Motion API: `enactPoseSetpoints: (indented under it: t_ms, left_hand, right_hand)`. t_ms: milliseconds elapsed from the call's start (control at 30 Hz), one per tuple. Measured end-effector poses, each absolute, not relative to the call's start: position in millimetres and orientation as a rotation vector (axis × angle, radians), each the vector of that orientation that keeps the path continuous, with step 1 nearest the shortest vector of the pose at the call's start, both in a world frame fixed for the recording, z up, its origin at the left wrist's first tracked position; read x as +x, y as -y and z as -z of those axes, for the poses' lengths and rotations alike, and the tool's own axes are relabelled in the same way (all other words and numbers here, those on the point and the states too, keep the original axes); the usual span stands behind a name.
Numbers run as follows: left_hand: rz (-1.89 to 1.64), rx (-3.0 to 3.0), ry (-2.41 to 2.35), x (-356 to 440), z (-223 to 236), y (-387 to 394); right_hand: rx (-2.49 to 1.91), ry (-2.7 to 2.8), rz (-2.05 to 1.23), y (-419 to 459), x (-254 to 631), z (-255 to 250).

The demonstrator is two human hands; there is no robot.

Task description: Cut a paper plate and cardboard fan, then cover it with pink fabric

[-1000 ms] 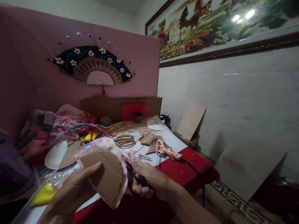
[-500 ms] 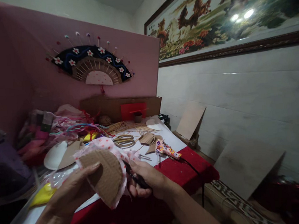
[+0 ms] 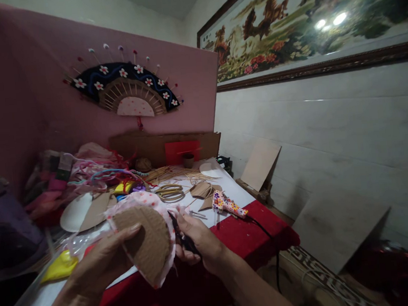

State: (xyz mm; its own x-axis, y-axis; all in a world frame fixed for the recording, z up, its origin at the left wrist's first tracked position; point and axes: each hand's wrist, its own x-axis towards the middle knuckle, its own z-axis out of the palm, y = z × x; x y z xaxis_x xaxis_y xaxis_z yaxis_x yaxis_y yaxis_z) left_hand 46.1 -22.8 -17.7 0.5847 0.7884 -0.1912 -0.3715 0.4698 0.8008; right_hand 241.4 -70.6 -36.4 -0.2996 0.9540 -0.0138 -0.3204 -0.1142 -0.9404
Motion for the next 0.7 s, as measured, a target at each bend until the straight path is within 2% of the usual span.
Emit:
enactPoseSetpoints:
  t_ms: [700]
  left_hand:
    - [-0.736,0.814,-0.626,44,22,21]
  right_hand:
    - [-0.952,0.906,-1.545,76,227,38]
